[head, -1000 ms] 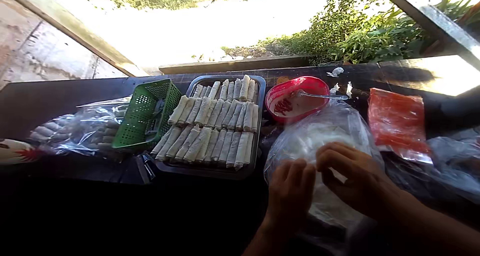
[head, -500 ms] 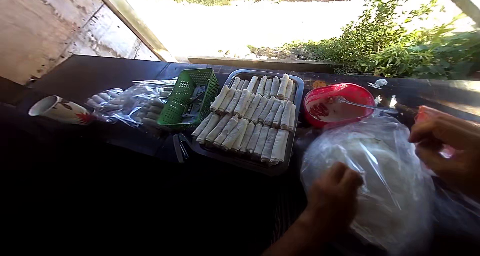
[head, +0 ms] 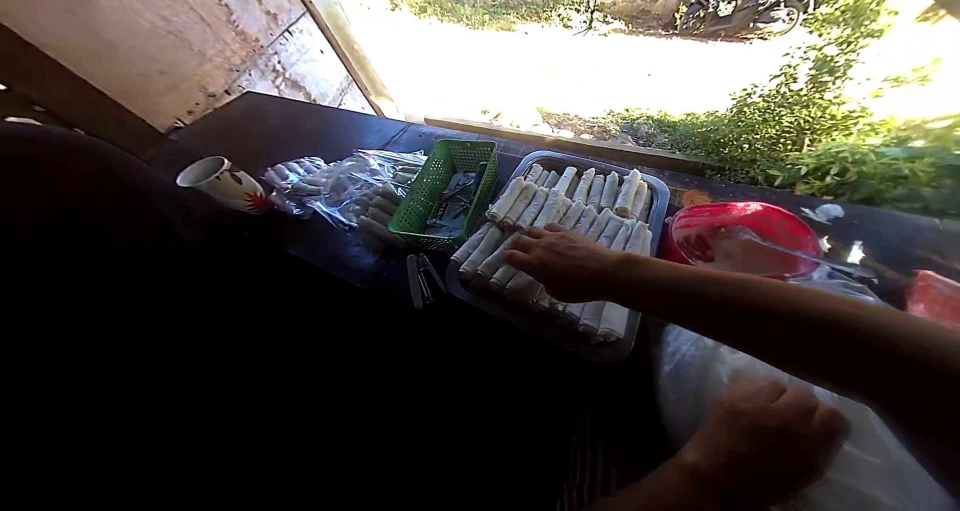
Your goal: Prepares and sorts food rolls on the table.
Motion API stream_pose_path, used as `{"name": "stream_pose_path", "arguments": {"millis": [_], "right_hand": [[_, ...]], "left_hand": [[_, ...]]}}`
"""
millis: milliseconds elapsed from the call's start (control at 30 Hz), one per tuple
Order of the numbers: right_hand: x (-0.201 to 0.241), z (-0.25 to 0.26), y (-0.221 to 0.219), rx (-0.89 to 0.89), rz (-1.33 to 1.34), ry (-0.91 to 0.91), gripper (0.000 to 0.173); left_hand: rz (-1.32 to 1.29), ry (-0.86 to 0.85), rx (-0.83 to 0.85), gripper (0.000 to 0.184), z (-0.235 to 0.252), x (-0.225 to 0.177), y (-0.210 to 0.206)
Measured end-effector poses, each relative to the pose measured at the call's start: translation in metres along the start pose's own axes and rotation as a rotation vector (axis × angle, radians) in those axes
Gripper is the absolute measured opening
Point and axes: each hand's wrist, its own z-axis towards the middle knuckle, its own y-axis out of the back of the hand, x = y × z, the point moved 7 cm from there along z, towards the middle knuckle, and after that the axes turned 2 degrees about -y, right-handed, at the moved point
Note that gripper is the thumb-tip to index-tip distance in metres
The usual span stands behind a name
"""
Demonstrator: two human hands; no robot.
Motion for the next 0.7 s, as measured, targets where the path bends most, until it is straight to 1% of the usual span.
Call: {"name": "stream_pose_path", "arguments": {"millis": [67, 133, 333, 433, 533, 633, 700], "right_hand": [[0.0, 0.009, -0.001, -0.01, -0.032, 0.014, 0.049], [0.001, 0.014, 0.002, 0.016, -0.054, 0.026, 0.052], [-0.003, 0.015, 0.002, 0.051, -0.111, 0.067, 0.049], [-0.005, 0.014, 0.002, 0.043, -0.101, 0.105, 0.044], [-0.004, 0.024, 0.014, 0.035, -0.063, 0.119, 0.04], [0.0, 0.049, 0.027, 0.014, -0.035, 0.151, 0.047], [0.003, 0.068, 0.026, 0.036, -0.072, 0.186, 0.053]], "left_hand": [[0.006, -0.014, -0.004, 0.013, -0.001, 0.0, -0.001], [-0.005, -0.031, -0.008, 0.012, -0.002, 0.001, -0.001], [-0.048, -0.04, -0.039, 0.014, -0.005, 0.003, -0.004], [-0.067, -0.042, -0.063, 0.013, -0.006, 0.005, -0.004], [-0.084, -0.026, -0.06, 0.015, -0.006, 0.006, -0.005], [-0.088, -0.015, -0.067, 0.016, -0.007, 0.007, -0.006], [-0.083, -0.009, -0.079, 0.016, -0.006, 0.006, -0.004]]}}
